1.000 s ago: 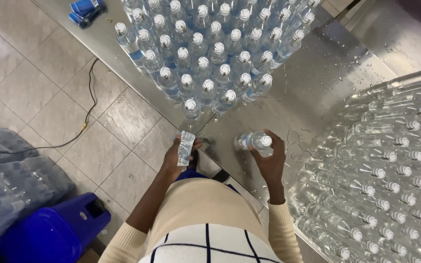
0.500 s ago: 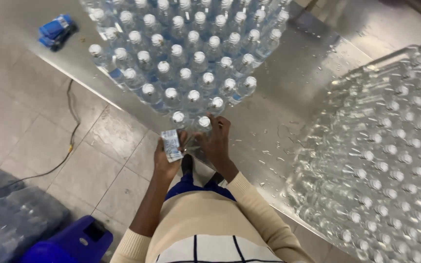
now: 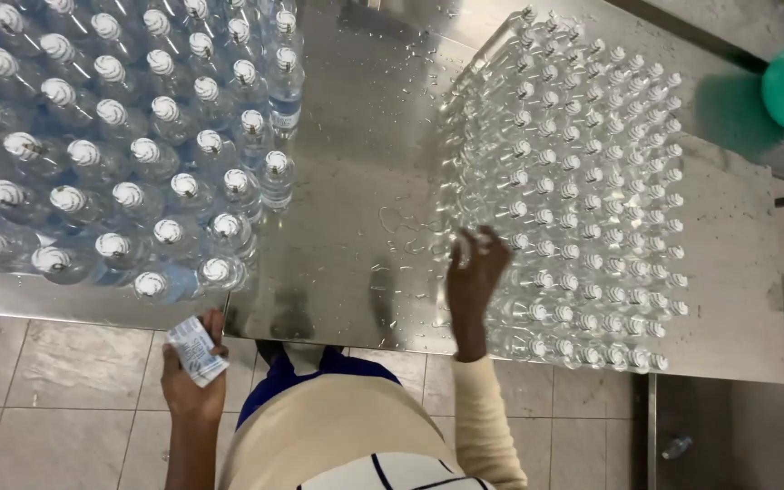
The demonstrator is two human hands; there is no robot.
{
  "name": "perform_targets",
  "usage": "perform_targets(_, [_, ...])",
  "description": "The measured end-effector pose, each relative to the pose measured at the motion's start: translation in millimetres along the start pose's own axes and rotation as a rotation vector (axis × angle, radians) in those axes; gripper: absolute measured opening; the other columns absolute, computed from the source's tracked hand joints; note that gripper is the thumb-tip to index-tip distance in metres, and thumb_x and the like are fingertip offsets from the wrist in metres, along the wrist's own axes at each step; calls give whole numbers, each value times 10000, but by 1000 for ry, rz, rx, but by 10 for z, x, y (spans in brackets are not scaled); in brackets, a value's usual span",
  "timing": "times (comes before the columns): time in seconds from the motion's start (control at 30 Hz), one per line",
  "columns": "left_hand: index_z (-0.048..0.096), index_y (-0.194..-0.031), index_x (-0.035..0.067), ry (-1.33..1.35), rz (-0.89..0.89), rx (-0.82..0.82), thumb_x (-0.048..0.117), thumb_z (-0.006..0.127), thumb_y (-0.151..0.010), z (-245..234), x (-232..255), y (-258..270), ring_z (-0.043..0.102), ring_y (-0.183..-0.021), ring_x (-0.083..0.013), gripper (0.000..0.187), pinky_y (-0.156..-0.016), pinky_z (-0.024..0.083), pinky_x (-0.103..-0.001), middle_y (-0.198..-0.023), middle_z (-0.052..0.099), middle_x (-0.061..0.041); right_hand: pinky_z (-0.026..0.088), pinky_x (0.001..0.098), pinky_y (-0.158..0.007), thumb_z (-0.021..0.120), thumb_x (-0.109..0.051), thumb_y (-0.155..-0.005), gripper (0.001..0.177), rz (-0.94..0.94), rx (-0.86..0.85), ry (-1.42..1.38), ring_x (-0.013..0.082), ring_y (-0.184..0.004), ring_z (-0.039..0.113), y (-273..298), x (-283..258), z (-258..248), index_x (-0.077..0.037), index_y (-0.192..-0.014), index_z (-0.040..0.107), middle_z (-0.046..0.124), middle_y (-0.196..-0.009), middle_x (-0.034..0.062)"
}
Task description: Applying adhesive labels to plastic water bottles manually at a production table.
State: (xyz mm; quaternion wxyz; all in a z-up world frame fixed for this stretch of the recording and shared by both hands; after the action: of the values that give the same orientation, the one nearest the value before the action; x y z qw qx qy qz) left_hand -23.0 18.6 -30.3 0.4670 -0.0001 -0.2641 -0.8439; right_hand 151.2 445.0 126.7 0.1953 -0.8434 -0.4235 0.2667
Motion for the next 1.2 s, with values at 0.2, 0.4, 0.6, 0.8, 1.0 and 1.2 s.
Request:
perform_targets(0.2, [499,-1559,-45,-225,-251,193,408,417,-1188,-77,-501,251,716,-1202,-322,591,-706,614,-273,-1448,659,-301,549,647,-794,684,-439,-1087,502,499,-431,321,495,-1197,594,-250,998,-449,-85,-1442,657,698,-1236,273])
perform_targets(0.4, [613,-1520,-21,-620,-493,135,531,467,-1077,831,-927,390,747,-991,-273,723,-726,594,-387,-1286,786,-223,547,544,-742,650,-428,-1084,482,607,-559,149,429,-873,762,-302,625,-430,-55,-1390,633,819,-921,161])
perform_targets(0.6, [563,-1543,1,-495,-588,-100,655,563,-1042,1232,-1274,234,741,-1220,-401,824,-935,663,-426,-1442,675,-319,551,591,-919,724,-515,-1000,436,595,-716,-9,473,-1057,763,-148,-72,-158,-194,-1289,667,838,-980,164])
perform_targets(0.8, [506,-1578,-27,-513,-609,-197,608,485,-1103,1657,-1278,298,720,-1270,-399,793,-1037,637,-442,-1482,649,-311,588,511,-876,790,-434,-971,368,512,-777,-281,388,-916,804,-121,-843,101,-211,-1260,744,814,-886,179])
perform_targets(1.0, [567,-1535,-39,-449,-588,-176,576,529,-1116,1619,-1324,290,772,-1138,-324,745,-972,672,-419,-1372,716,-254,618,530,-913,658,-521,-1043,478,292,-897,-272,348,-1054,791,-115,-1097,119,-194,-1391,680,819,-1095,150])
perform_targets(1.2, [657,-1448,-5,-425,-550,-200,574,581,-1098,1642,-1357,353,785,-1104,-296,681,-947,682,-412,-1312,746,-229,614,449,-987,867,-333,-938,444,-167,-456,-473,350,-1192,674,7,-1282,-244,-97,-1298,756,685,-1194,113])
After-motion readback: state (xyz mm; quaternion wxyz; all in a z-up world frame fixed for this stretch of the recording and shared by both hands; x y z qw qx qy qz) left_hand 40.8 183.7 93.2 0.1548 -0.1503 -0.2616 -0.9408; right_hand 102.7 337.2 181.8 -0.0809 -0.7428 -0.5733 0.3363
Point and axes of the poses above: each hand's wrist, its own y-axis away from the middle knuckle, its own z-axis out of the palm, x = y × z, the point moved 5 cm from there along -y, towards the middle knuckle
